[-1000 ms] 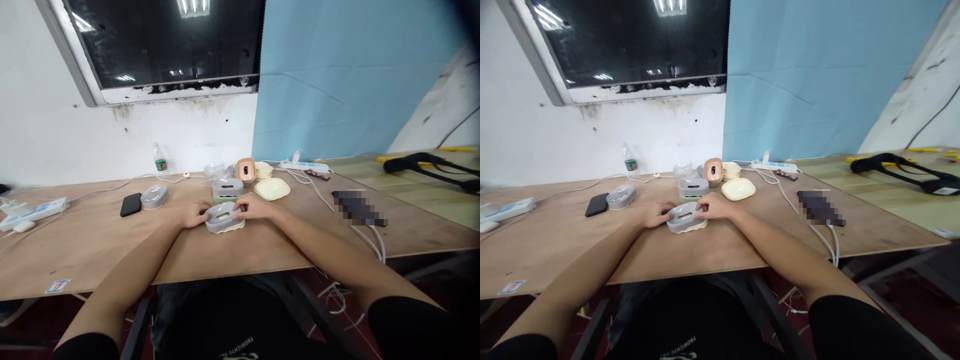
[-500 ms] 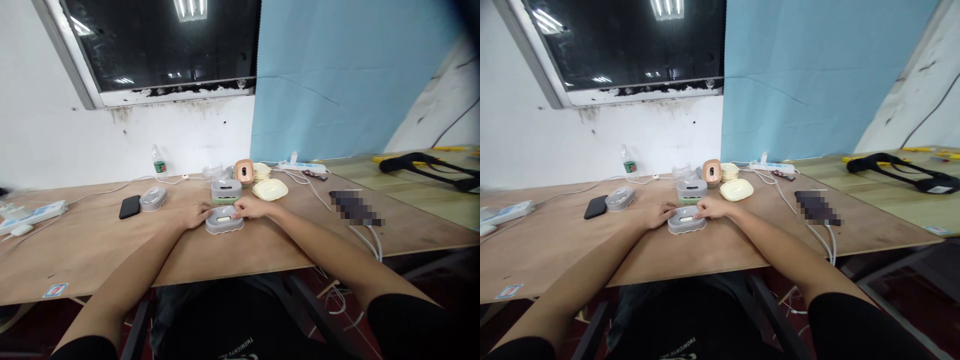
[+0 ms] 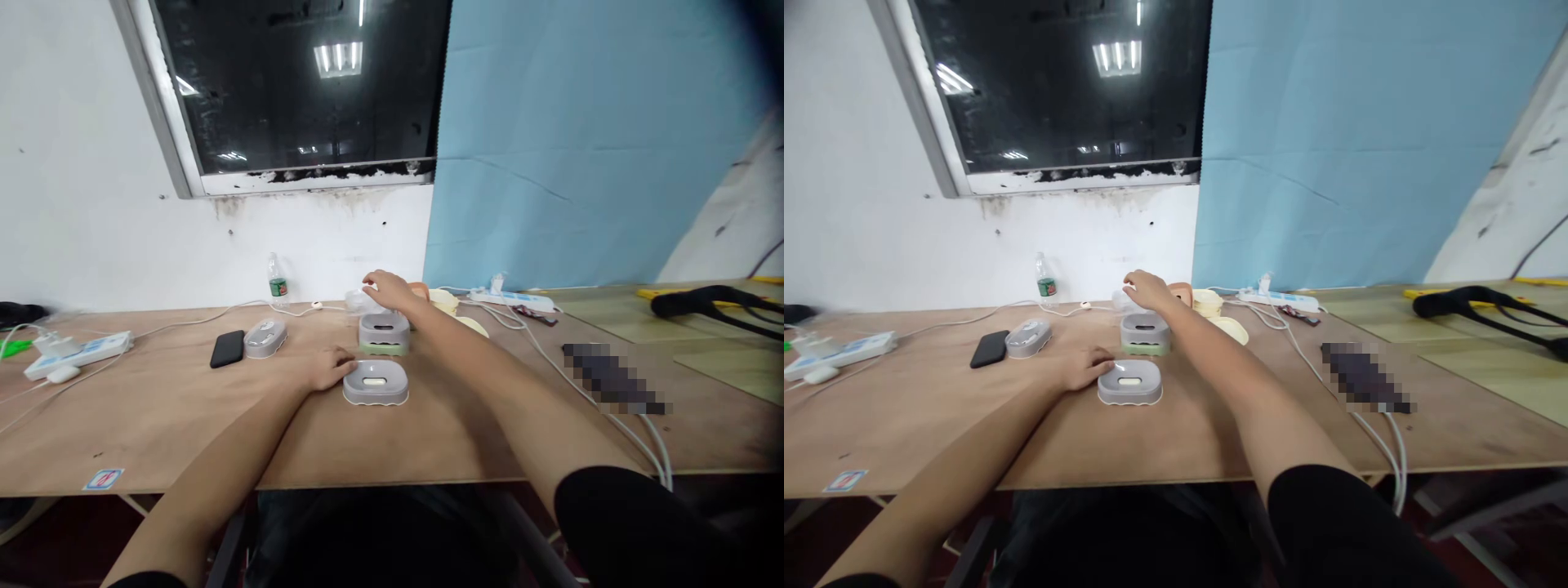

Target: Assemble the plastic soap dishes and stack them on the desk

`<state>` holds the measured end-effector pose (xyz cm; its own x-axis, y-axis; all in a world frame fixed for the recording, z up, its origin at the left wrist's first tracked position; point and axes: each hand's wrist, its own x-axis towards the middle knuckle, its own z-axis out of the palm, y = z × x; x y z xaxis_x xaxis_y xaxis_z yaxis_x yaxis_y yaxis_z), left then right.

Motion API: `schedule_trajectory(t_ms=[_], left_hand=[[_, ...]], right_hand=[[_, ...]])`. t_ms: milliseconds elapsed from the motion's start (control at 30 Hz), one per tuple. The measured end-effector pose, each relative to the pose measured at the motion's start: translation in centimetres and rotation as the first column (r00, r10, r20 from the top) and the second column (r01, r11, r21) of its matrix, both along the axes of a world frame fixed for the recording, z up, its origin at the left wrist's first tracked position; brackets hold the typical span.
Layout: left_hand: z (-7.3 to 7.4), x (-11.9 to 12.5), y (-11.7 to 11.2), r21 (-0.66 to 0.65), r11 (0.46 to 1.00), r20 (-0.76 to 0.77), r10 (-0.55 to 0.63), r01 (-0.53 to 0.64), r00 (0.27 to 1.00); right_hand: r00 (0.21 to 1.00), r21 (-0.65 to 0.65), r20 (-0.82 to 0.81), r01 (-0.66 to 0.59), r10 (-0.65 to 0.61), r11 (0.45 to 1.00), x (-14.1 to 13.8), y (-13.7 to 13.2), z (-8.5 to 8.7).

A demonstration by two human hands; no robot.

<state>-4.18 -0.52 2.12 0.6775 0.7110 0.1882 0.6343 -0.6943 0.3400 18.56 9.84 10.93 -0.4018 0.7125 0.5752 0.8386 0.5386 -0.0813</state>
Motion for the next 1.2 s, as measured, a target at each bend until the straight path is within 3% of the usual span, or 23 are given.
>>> schedule_trajectory(t_ms=[167,333,433,533,633,733,833,933,1067,1200], left_hand=[[-0.1,0.1,0.0,0.008,1.0,-0.001,0.025,-0.025,1.0],[-0.3,0.1,0.2,0.005,0.999,-0.022,0.036,-0.036,0.999],[-0.6,-0.1,0.5,0.008,0.997,-0.02,0.075,-0.075,0.997],[-0.9,-0.4,0.9,0.028,0.99,0.053,0.134,-0.136,0.989],[-1.0,-0.6,1.0,0.089,0.979,0.262,0.156,-0.185,0.952],[-0.8,-0.6,0.7,0.191,0.959,0.498,0.088,-0.208,0.863],[-0.5,-0.3,0.1,0.281,0.934,0.587,0.014,-0.22,0.81],[-0.3,0.2,-0.2,0.276,0.933,0.652,-0.007,-0.229,0.758],[-0.4,0.6,-0.1,0.123,0.972,0.722,0.051,-0.2,0.69],[-0.6,0.5,0.0,0.049,0.985,0.619,0.099,-0.164,0.779]], right_hand=[[0.98,-0.204,0.164,0.144,-0.111,0.968,-1.0,3.7,-1.9],[0.994,-0.092,-0.038,0.102,-0.106,0.99,-0.7,3.7,-2.5],[0.972,0.022,-0.234,0.028,-0.022,0.999,-0.7,1.4,-2.2],[0.901,0.027,-0.42,-0.11,0.111,0.994,-0.8,-2.9,-2.3],[0.818,-0.042,-0.54,-0.264,0.2,0.964,-0.5,-7.7,-3.3],[0.73,-0.12,-0.632,-0.423,0.26,0.898,0.2,-11.0,-4.9],[0.634,-0.213,-0.739,-0.54,0.227,0.814,1.0,-12.3,-6.4],[0.582,-0.238,-0.784,-0.603,0.216,0.762,1.6,-12.4,-7.1],[0.594,-0.283,-0.788,-0.585,0.164,0.76,2.1,-12.3,-7.5],[0.652,-0.347,-0.754,-0.497,0.078,0.795,2.3,-12.0,-8.2]])
